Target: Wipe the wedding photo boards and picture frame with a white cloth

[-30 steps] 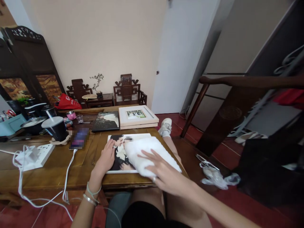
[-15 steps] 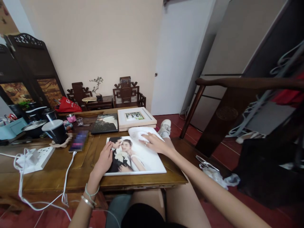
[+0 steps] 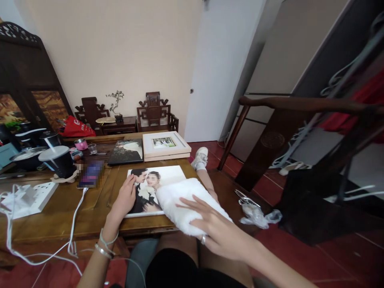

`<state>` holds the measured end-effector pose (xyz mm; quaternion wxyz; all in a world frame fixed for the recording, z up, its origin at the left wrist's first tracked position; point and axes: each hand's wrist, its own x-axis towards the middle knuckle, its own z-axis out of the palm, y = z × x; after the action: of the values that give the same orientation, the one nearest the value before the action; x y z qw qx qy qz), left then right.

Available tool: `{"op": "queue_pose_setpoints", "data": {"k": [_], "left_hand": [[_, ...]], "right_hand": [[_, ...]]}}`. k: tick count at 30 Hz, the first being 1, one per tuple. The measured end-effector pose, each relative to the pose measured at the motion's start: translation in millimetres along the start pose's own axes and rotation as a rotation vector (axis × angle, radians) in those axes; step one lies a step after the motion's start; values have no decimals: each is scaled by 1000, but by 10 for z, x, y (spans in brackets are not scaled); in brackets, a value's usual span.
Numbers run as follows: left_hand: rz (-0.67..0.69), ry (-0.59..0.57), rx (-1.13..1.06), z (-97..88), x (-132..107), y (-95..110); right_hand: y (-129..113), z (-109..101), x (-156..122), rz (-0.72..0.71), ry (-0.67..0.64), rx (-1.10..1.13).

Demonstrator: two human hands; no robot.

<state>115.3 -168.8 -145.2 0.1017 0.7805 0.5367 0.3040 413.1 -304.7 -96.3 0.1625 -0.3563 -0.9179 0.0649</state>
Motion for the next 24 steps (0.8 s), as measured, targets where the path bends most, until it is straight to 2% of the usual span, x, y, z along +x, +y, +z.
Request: {"op": "queue_pose_setpoints", "data": {"k": [3,9,12,15,21,24], "left_hand": [[6,-22,4,-17,-1,-6],[30,-7,30,-14,-5,-40],[33,10,24,-4,-5,-51],[26,8,21,-4,-6,-41],[6,18,-4,20,-20,-16],[13,31,-13,37,-28,-23]], "right_hand": [[208,-28,213,38,15,-7],[834,-38,901,94,121,-62],[921,-44,1005,131,131,-65],[767,8,800,108,127,-85],[95,84,67,0,-23,-85],[-47,68,-45,-34,-66,-96]]}}
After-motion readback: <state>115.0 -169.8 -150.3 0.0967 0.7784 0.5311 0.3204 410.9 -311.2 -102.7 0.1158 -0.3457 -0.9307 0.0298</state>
